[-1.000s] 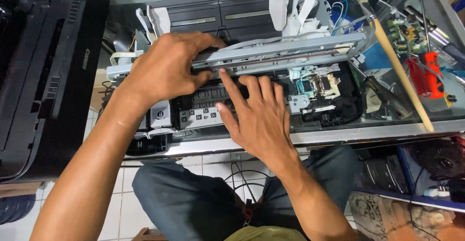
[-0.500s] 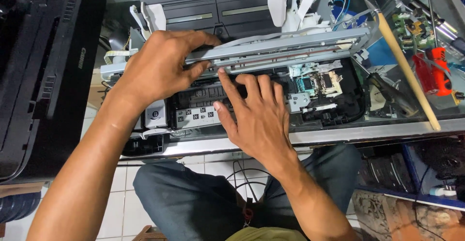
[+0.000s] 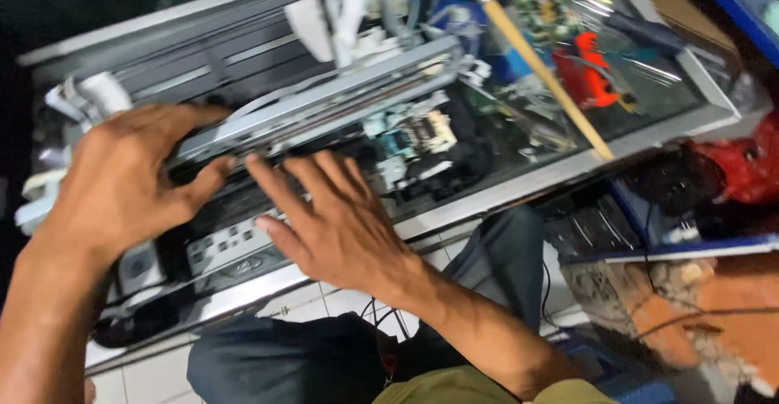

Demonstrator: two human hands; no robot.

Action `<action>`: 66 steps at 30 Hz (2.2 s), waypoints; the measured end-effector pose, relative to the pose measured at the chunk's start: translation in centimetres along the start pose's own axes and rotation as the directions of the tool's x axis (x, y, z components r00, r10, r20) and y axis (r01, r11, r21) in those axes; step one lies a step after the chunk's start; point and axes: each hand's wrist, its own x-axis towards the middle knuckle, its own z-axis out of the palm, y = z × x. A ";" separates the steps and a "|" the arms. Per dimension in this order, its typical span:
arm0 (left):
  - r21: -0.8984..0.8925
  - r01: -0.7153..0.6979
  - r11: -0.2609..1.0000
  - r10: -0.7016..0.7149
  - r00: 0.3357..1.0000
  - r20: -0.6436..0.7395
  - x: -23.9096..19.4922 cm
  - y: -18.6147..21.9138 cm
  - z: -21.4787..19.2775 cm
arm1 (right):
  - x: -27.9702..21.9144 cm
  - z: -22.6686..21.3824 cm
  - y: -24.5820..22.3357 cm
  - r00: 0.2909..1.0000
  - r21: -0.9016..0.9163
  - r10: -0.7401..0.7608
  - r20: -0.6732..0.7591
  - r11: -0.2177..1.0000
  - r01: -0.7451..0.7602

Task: The person disassembles a printer by hand, removing a white plastic component and then using a screwdriver to loosen screws on the internal frame. The person works on the printer placed on a glass table.

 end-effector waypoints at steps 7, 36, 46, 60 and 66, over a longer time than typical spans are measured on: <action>0.698 0.036 0.715 0.087 0.986 -0.139 2.2 7.2 0.1 | -2.8 -5.5 3.1 0.953 0.045 -0.097 -0.287 0.992 0.114; 0.032 -0.277 0.960 0.275 0.959 0.072 25.1 18.5 15.7 | -11.1 -9.9 15.8 0.842 -0.237 0.269 -0.468 0.880 -0.413; -0.081 -0.109 0.991 0.133 0.905 0.404 25.0 18.9 16.4 | -11.0 -9.0 13.3 0.814 -0.089 0.344 -0.468 0.898 -0.431; -0.332 -0.164 0.929 0.296 0.866 0.402 25.7 17.6 19.7 | -12.5 -10.7 11.7 0.804 0.025 0.360 -0.474 0.918 -0.397; -0.350 -0.147 0.925 0.290 0.869 0.400 25.8 17.0 20.1 | -13.0 -10.6 12.3 0.796 0.032 0.390 -0.462 0.905 -0.425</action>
